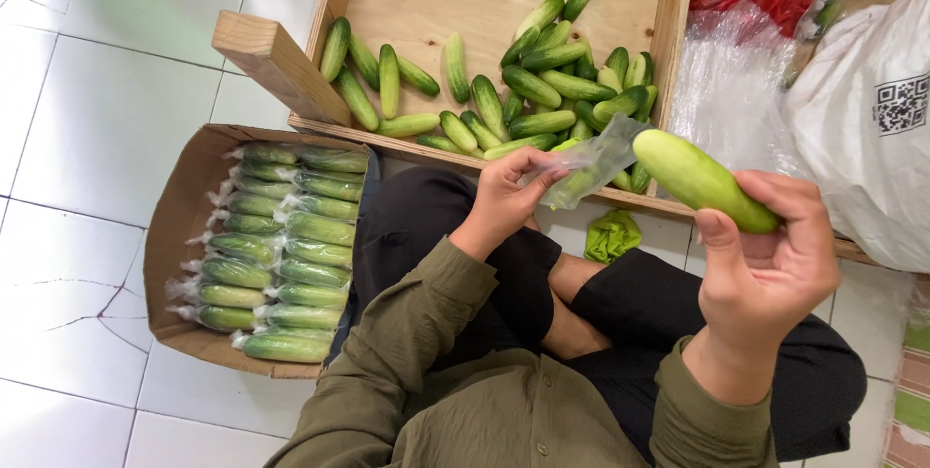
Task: Picking up cucumbers from a crate, placing them into individual plastic bags, and tying the bags before placing them in a box.
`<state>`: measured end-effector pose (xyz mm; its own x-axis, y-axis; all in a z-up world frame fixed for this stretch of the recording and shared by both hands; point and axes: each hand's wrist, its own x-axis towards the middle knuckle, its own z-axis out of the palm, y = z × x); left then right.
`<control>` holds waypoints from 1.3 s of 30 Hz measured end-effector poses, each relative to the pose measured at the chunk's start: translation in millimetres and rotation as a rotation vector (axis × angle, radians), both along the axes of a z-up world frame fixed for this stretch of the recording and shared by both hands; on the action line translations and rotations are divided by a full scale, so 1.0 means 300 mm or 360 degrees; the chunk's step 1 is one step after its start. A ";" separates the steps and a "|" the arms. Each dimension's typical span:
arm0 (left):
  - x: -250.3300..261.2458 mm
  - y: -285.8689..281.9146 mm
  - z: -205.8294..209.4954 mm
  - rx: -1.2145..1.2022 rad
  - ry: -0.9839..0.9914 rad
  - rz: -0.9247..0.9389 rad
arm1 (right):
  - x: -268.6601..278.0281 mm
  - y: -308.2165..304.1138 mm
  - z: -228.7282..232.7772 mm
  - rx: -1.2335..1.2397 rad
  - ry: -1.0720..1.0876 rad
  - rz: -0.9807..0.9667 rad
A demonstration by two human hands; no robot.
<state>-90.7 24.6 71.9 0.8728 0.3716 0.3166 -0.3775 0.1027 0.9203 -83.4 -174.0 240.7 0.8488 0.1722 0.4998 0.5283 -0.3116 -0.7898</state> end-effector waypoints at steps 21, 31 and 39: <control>-0.014 0.002 -0.016 0.0437 0.0036 -0.0080 | 0.016 0.070 0.117 -0.0673 -0.0037 0.0172; -0.012 0.016 -0.025 0.0677 -0.0099 -0.0347 | 0.070 0.042 0.095 -0.0476 0.0134 0.0241; -0.053 0.028 0.092 0.0408 0.0021 -0.0433 | 0.053 0.101 0.073 -0.0614 0.0156 0.0240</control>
<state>-106.7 33.1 99.5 0.9334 0.0359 0.3571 -0.3559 -0.0366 0.9338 -67.6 -143.6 262.5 0.8400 0.4569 0.2925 0.5189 -0.5192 -0.6791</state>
